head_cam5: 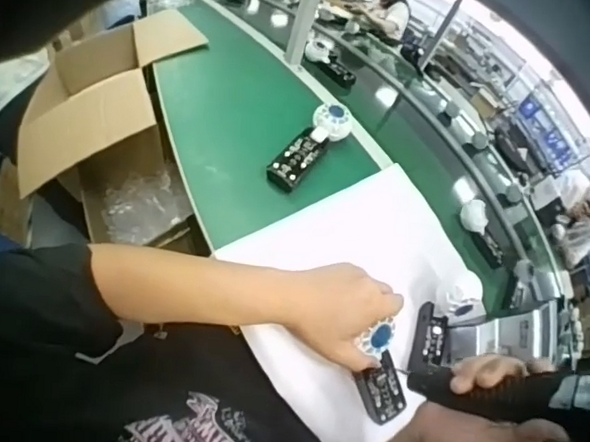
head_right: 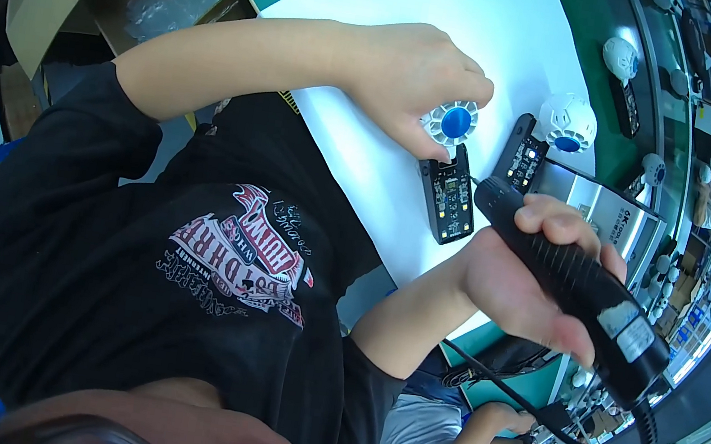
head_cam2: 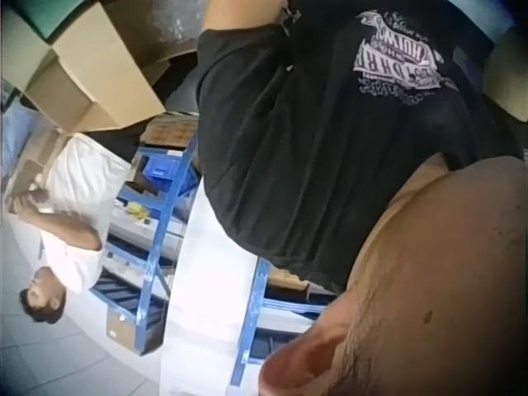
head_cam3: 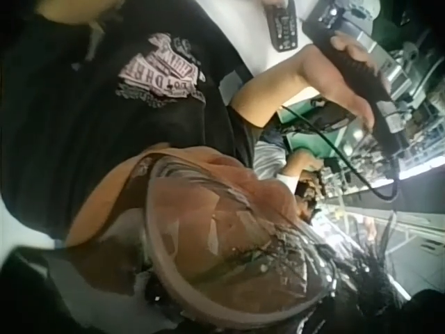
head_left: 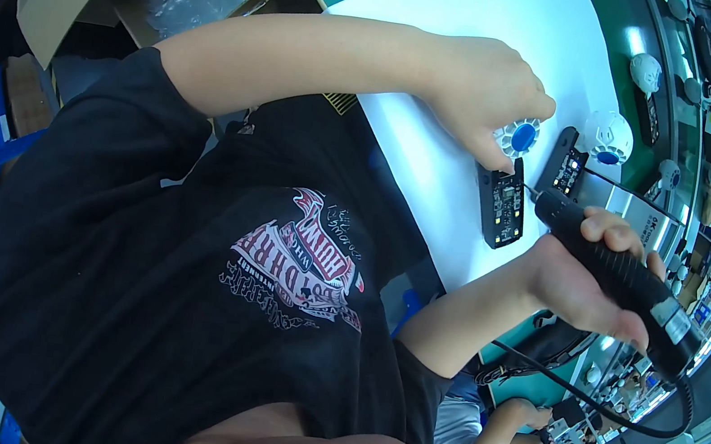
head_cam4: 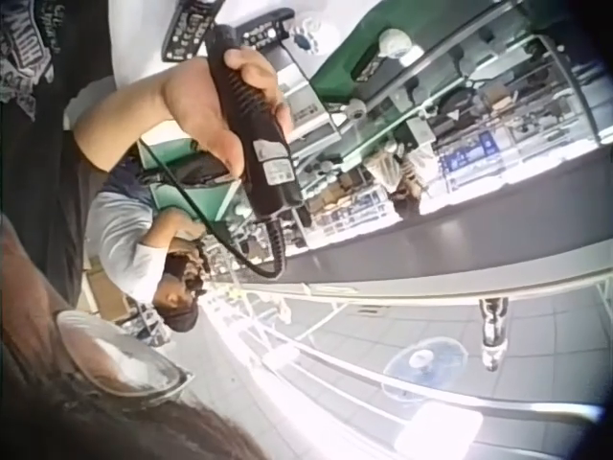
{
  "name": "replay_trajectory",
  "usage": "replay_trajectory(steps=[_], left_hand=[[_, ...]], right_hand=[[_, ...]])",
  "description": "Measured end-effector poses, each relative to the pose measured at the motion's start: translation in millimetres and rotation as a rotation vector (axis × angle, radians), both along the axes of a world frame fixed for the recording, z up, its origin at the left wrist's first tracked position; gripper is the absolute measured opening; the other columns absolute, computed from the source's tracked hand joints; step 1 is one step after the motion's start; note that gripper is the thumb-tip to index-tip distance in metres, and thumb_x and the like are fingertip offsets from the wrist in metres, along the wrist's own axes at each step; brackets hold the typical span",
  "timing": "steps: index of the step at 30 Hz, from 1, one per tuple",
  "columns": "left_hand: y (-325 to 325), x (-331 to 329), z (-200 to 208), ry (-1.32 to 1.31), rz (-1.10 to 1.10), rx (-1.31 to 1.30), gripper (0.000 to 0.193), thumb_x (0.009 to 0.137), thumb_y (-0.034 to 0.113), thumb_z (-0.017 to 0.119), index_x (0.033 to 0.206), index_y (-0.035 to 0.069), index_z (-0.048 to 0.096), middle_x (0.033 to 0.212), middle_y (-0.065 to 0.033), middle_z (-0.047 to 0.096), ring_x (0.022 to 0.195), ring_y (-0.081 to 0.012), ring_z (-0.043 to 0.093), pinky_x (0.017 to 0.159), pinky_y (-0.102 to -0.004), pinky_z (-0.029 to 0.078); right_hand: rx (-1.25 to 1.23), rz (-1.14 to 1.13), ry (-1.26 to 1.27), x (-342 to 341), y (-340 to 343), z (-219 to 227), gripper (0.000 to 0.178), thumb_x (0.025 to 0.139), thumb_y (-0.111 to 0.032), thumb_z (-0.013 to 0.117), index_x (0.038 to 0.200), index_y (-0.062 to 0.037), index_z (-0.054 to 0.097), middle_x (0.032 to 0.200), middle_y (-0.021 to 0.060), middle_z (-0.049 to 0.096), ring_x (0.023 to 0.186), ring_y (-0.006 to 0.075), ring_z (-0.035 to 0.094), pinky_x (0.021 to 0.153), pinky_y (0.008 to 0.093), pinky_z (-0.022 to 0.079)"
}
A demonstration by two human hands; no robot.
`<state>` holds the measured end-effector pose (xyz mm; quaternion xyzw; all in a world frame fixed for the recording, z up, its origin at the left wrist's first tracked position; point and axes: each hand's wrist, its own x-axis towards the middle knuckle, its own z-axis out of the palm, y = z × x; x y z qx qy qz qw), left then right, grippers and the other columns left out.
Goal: Assembling electronic components and securing them with an electric screwdriver at a manufacturing station.
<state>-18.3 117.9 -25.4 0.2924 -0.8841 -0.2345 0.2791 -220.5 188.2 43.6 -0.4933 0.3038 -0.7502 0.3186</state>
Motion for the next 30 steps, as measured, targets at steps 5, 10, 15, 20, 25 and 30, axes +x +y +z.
replay_trajectory(steps=[5, 10, 15, 20, 25, 30], left_hand=[[-2.4, -0.7, -2.8, 0.018, -0.008, 0.000, 0.052, 0.074, 0.043, 0.079, 0.104, 0.004, 0.061, 0.090, -0.0150, 0.070, 0.078, -0.0350, 0.069, 0.069, -0.0416, 0.055], [-0.5, 0.2, -1.4, -0.015, -0.001, -0.006, 0.051, 0.075, 0.043, 0.079, 0.104, 0.005, 0.061, 0.092, -0.0148, 0.070, 0.078, -0.0349, 0.069, 0.069, -0.0414, 0.055], [-4.1, 0.7, -1.7, -0.003, -0.016, -0.054, 0.053, 0.075, 0.046, 0.077, 0.106, 0.006, 0.061, 0.091, -0.0144, 0.069, 0.077, -0.0346, 0.069, 0.069, -0.0411, 0.054], [-0.4, 3.4, -3.1, -0.010, 0.007, -0.051, 0.055, 0.075, 0.049, 0.076, 0.106, 0.006, 0.062, 0.090, -0.0141, 0.069, 0.078, -0.0345, 0.069, 0.069, -0.0412, 0.054], [-0.3, 1.1, -1.5, 0.003, -0.002, -0.016, 0.055, 0.075, 0.050, 0.077, 0.101, 0.003, 0.062, 0.083, -0.0166, 0.070, 0.079, -0.0371, 0.069, 0.069, -0.0453, 0.054], [-1.9, 0.7, -0.8, 0.030, 0.000, -0.006, 0.054, 0.075, 0.051, 0.077, 0.097, 0.003, 0.063, 0.081, -0.0162, 0.069, 0.078, -0.0371, 0.069, 0.069, -0.0449, 0.054]], right_hand=[[-0.003, 0.068, -0.027, -5.6, -2.5, 6.7, 0.090, 0.086, -0.087, 0.040, 0.123, -0.0059, 0.051, 0.073, 0.0134, 0.064, 0.057, 0.0246, 0.060, 0.060, 0.0376, 0.052], [-0.147, -0.282, 0.188, -51.7, -2.2, 53.2, 0.090, 0.086, -0.086, 0.041, 0.125, -0.0041, 0.047, 0.077, 0.0163, 0.065, 0.059, 0.0240, 0.060, 0.057, 0.0328, 0.050], [-0.186, -0.726, 0.399, -37.3, -20.7, 56.5, 0.090, 0.083, -0.089, 0.041, 0.117, -0.0060, 0.046, 0.071, 0.0132, 0.060, 0.058, 0.0224, 0.059, 0.055, 0.0304, 0.050], [-0.033, -0.709, 0.263, -48.8, -27.1, 50.7, 0.090, 0.082, -0.090, 0.040, 0.115, -0.0065, 0.048, 0.070, 0.0107, 0.058, 0.057, 0.0222, 0.058, 0.055, 0.0318, 0.049], [0.067, -0.249, -0.036, -56.0, 6.9, 47.1, 0.089, 0.084, -0.089, 0.041, 0.115, -0.0066, 0.053, 0.073, 0.0116, 0.060, 0.058, 0.0229, 0.058, 0.058, 0.0345, 0.048], [0.006, 0.020, -0.090, -19.0, 30.5, 30.6, 0.087, 0.085, -0.087, 0.044, 0.117, -0.0072, 0.057, 0.076, 0.0130, 0.062, 0.061, 0.0242, 0.059, 0.062, 0.0391, 0.049]])
